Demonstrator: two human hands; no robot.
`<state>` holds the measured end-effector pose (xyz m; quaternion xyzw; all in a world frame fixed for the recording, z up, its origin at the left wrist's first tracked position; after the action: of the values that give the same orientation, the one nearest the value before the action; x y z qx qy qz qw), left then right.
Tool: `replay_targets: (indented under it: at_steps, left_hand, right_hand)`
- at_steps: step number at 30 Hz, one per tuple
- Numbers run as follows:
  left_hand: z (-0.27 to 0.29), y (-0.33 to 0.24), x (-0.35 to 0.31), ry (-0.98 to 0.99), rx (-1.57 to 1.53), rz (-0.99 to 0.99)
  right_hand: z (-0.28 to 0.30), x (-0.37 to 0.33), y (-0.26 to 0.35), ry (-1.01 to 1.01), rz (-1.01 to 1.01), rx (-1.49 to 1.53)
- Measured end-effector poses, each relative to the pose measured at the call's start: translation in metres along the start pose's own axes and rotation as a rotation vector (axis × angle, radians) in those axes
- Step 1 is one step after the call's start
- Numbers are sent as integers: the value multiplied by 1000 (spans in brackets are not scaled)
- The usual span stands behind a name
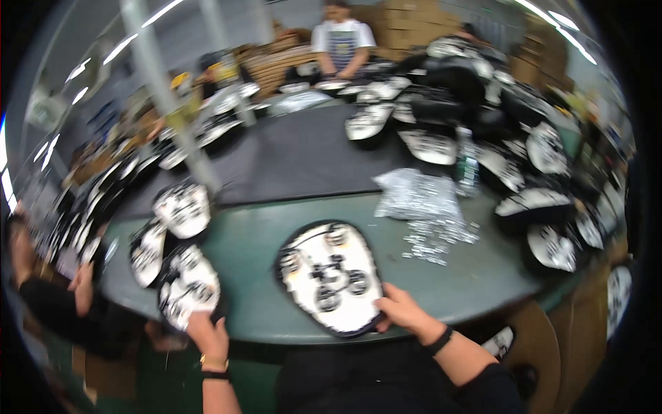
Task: The person picks up a bicycle seat, places it on the table, and presses small metal washers onto the metal frame by hand. After finishing, the person places the seat into a cardboard box and reaches for another to repeat the process.
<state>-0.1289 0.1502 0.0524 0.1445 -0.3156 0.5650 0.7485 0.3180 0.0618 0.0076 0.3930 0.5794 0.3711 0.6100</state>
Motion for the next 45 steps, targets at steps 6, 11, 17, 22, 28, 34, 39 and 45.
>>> replay_targets:
  at_steps: [6, 11, 17, 22, 28, 34, 39, 45]
  left_hand:
    - [26, -94, 7, 2, -88, -192]
    - [37, -196, 24, 86, -302, -361]
    - [5, -281, 15, 318, -499, -533]
    - [-17, -308, 3, 432, -495, -647]
    - [-18, -297, 2, 513, -505, -603]
    - [1, -298, 3, 468, -498, -626]
    - [13, -278, -2, 402, -446, -518]
    - [7, -273, -16, 361, -485, -410]
  right_hand:
    - [0, -53, -18, 21, -38, 479]
    - [94, -141, -43, -405, 257, 743]
    - [200, -318, -113, -1050, 405, 688]
    - [209, -434, -264, -1610, 289, 842]
    - [157, -470, -405, -1981, -91, 1217]
    - [131, -459, -530, -1940, -190, 1472]
    - [247, -398, -375, -1507, 79, 859]
    - [280, -259, -84, -1167, 396, 456]
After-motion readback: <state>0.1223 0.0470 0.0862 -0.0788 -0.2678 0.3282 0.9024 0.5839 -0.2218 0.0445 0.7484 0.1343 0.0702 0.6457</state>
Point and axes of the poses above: each hand's wrist, its own x-axis towards the middle knuckle, its own z-axis out of the back of the hand, y = z × x, the point moved 8 cm from there along x, towards the middle knuckle, and after that the axes turned 4 degrees about -z, right-handed, at the moved point
